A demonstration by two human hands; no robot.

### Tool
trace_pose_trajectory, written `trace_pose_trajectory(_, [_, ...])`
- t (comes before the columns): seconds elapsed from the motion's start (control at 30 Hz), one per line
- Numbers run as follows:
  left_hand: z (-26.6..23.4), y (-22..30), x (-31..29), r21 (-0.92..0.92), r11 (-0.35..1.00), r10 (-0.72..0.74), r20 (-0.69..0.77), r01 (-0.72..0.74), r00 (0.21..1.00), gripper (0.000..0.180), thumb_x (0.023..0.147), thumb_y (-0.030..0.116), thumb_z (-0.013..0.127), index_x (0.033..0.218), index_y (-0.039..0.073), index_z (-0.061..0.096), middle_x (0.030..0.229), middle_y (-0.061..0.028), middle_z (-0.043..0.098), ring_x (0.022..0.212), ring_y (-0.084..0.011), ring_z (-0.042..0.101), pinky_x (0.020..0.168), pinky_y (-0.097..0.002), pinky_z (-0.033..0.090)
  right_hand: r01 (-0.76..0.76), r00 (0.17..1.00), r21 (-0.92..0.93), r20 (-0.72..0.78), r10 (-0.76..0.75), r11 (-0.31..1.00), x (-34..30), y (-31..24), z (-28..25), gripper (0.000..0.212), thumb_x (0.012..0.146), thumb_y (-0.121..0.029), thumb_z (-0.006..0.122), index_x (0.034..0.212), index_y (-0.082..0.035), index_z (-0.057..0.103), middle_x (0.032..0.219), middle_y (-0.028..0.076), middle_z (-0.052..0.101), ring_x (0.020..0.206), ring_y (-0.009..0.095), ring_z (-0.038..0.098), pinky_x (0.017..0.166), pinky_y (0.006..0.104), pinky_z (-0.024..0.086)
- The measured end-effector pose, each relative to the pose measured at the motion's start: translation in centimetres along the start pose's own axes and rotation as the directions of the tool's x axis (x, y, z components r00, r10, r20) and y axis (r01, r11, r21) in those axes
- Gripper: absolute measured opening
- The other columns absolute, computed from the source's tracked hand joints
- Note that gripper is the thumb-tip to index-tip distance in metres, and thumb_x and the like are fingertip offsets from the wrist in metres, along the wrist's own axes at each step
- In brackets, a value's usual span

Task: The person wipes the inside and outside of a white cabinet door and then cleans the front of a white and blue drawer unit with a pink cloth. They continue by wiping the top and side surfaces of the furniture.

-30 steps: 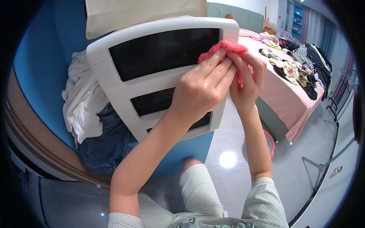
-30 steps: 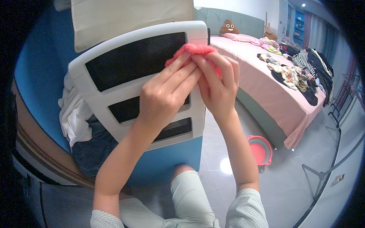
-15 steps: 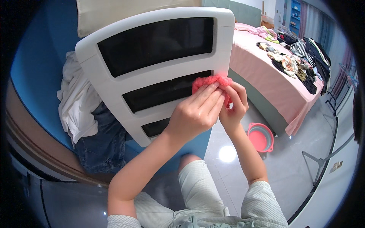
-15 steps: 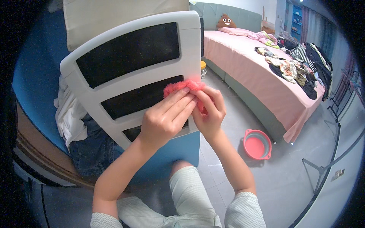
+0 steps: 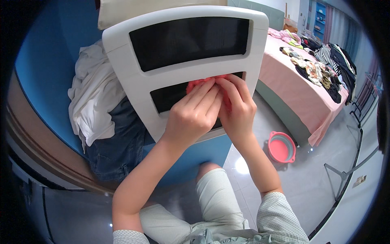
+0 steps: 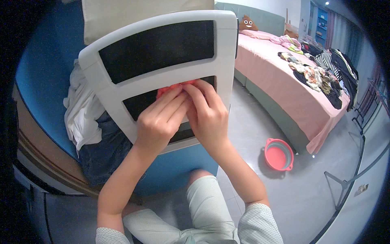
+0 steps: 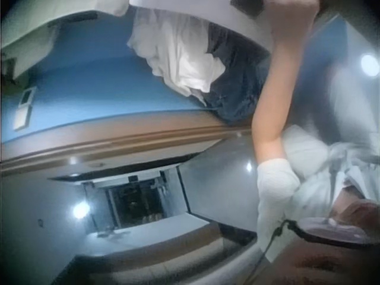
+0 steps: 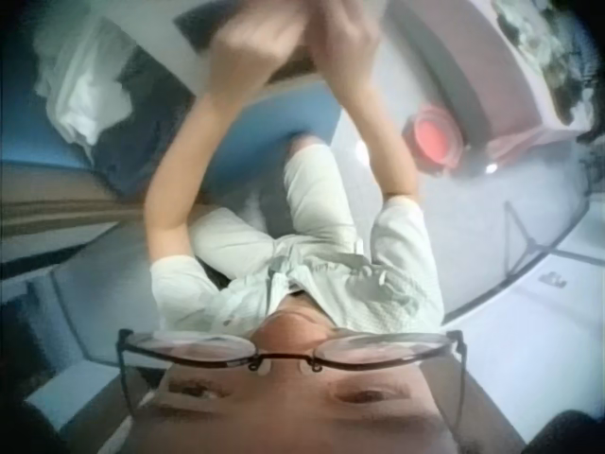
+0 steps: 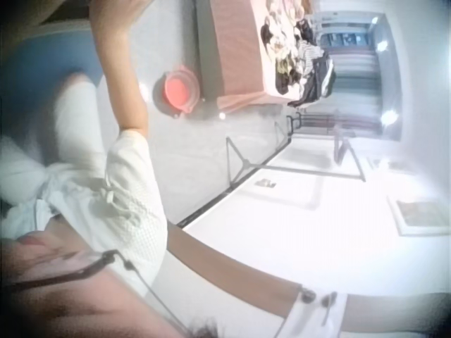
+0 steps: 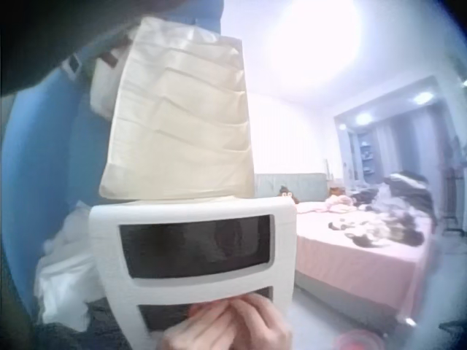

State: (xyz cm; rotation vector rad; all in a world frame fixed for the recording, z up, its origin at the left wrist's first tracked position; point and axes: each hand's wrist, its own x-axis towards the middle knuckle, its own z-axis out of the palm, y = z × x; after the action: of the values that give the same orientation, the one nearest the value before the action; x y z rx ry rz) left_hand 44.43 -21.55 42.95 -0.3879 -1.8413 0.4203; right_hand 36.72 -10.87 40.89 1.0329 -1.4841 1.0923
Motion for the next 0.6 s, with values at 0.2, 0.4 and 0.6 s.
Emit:
trace_pose_trajectory(0.2, [-2.8, -1.0, -2.1, 0.062, 0.992, -0.114, 0.044, 0.111, 0.992, 0.019, 0.071, 0.001, 0.066, 0.089, 0.002, 0.070, 0.095, -0.0117, 0.068, 0.097, -0.0227, 0.065, 0.080, -0.0315, 0.054, 0.060, 0.998, 0.162, 0.024, -0.065, 0.985, -0.1, -2.0, 2.4, 0.032, 0.066, -0.001, 0.067, 0.098, -0.004, 0.063, 0.102, 0.010, 0.060, 0.084, 0.027, 0.062, 0.071, 0.0333, 0.052])
trace_pose_trajectory(0.4, [-5.1, -1.6, -3.0, 0.138, 0.983, -0.137, 0.102, 0.123, 0.985, 0.020, 0.071, 0.000, 0.066, 0.090, 0.001, 0.069, 0.095, -0.0121, 0.067, 0.098, -0.0238, 0.064, 0.082, -0.0324, 0.054, 0.101, 0.994, 0.242, 0.023, -0.110, 0.965, 0.0, -3.7, 3.9, 0.034, 0.065, -0.001, 0.067, 0.099, -0.004, 0.063, 0.103, 0.010, 0.059, 0.085, 0.025, 0.061, 0.071, 0.0323, 0.052])
trace_pose_trajectory(0.6, [-4.9, -1.6, -2.7, 0.068, 0.994, -0.092, 0.072, 0.088, 0.993, 0.021, 0.070, -0.002, 0.065, 0.091, -0.001, 0.069, 0.096, -0.0145, 0.067, 0.098, -0.0261, 0.064, 0.080, -0.0338, 0.054, 0.137, 0.983, 0.185, 0.098, -0.157, 0.973, 0.8, -3.5, 2.0, 0.035, 0.065, -0.003, 0.067, 0.099, -0.004, 0.062, 0.100, 0.010, 0.058, 0.085, 0.025, 0.059, 0.072, 0.0323, 0.052])
